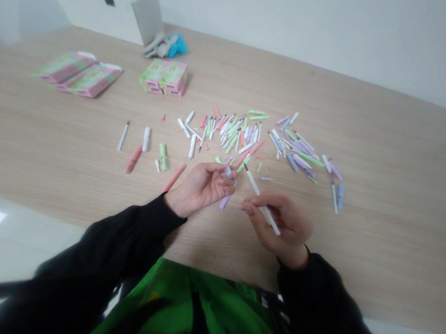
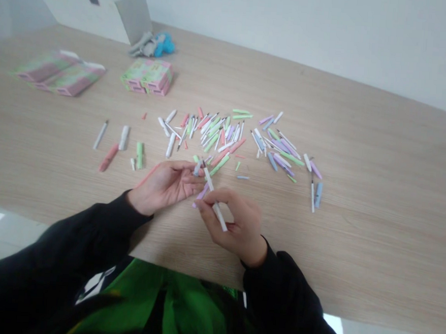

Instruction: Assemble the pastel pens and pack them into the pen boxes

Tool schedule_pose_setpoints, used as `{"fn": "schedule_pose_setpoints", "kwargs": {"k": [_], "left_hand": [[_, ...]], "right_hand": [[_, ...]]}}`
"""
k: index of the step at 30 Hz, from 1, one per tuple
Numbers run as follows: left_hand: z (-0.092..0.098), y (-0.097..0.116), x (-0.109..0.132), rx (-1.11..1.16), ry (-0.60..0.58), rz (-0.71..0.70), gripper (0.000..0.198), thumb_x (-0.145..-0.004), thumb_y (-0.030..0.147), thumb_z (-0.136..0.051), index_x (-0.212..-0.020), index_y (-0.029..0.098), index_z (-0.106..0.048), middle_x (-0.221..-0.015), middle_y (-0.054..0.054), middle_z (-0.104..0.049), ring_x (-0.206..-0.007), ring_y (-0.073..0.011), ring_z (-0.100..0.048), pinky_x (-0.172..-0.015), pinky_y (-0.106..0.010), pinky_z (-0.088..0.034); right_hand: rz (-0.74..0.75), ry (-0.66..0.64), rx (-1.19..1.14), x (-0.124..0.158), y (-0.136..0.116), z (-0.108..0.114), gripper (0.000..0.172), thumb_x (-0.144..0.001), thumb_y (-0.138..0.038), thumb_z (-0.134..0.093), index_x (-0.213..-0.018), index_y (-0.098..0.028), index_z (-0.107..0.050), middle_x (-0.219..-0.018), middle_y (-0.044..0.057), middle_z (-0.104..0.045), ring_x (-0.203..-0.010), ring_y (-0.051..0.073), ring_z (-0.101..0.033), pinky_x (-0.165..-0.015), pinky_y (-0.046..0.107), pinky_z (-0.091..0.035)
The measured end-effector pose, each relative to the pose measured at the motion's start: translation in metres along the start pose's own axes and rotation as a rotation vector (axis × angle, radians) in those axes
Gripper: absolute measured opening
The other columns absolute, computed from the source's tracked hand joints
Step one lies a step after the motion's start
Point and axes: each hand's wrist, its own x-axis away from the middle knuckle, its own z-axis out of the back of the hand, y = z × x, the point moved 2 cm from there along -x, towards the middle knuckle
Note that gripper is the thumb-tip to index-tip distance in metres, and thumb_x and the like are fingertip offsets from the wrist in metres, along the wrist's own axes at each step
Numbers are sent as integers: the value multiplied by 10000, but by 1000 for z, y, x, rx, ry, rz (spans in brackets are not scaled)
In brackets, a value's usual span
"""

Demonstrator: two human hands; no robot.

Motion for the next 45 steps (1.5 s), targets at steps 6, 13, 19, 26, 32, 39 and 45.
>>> {"fn": "schedule_pose_setpoints", "kwargs": {"k": [6, 13, 19, 26, 32, 39, 45], "left_hand": [[-2, -1, -1, -14, 27, 12, 407, -1042, 122, -267, -740, 104, -540, -650, -43, -548, -428, -39, -392, -449, -169, -410], [0, -2, -4, 32, 56, 2, 404, -1079, 160, -271, -770, 109, -526, -664, -20, -522, -452, -36, -417, -461, -147, -426], [-1, -5, -2, 43, 58, 41, 417, -1085, 185, -265, -757, 119, -515, -635, 2, -460, -479, -53, -464, -477, -151, -448], [-1, -6, -2, 21, 49, 71, 442, -1080, 169, -260, -722, 115, -512, -637, -10, -479, -468, -48, -450, -468, -154, -444], [-2, -6, 0, -9, 28, 105, 453, -1076, 168, -251, -702, 115, -501, -615, -1, -464, -454, -44, -444, -455, -151, -432], [-2, -8, 1, -5, 32, 121, 419, -1063, 145, -246, -739, 122, -511, -642, -9, -477, -439, -56, -438, -451, -175, -459], [0, -7, 1, -5, -29, 102, 405, -1058, 154, -248, -739, 134, -498, -631, -4, -464, -448, -78, -457, -475, -219, -513]], "right_hand": [[-25, 200, 54, 14, 11, 5, 210, -983, -252, -549, -773, -258, -555, -547, -39, -545, -438, 130, -506, -430, 277, -389], [-56, -43, -55, 4, 5, -6, 251, -881, -128, -671, -1085, -257, -602, -865, 15, -714, -748, 170, -715, -689, 321, -590], [-32, 121, 21, 12, 7, -7, 232, -812, -75, -731, -870, -246, -585, -630, -60, -661, -448, 97, -593, -422, 214, -440], [-4, -40, 83, 2, 1, -12, 202, -849, -95, -584, -906, -274, -510, -578, -83, -579, -392, 91, -496, -401, 218, -406], [86, -217, 145, -3, 0, -15, 136, -965, -160, -475, -906, -251, -556, -692, -19, -665, -589, 130, -647, -578, 246, -509], [98, -156, 131, 6, 10, -21, 184, -1034, -237, -427, -991, -249, -605, -740, -8, -691, -620, 135, -660, -597, 247, -524], [64, -157, 80, 5, 11, -23, 221, -1035, -237, -403, -1030, -246, -624, -769, -5, -707, -665, 137, -682, -643, 255, -558]]}}
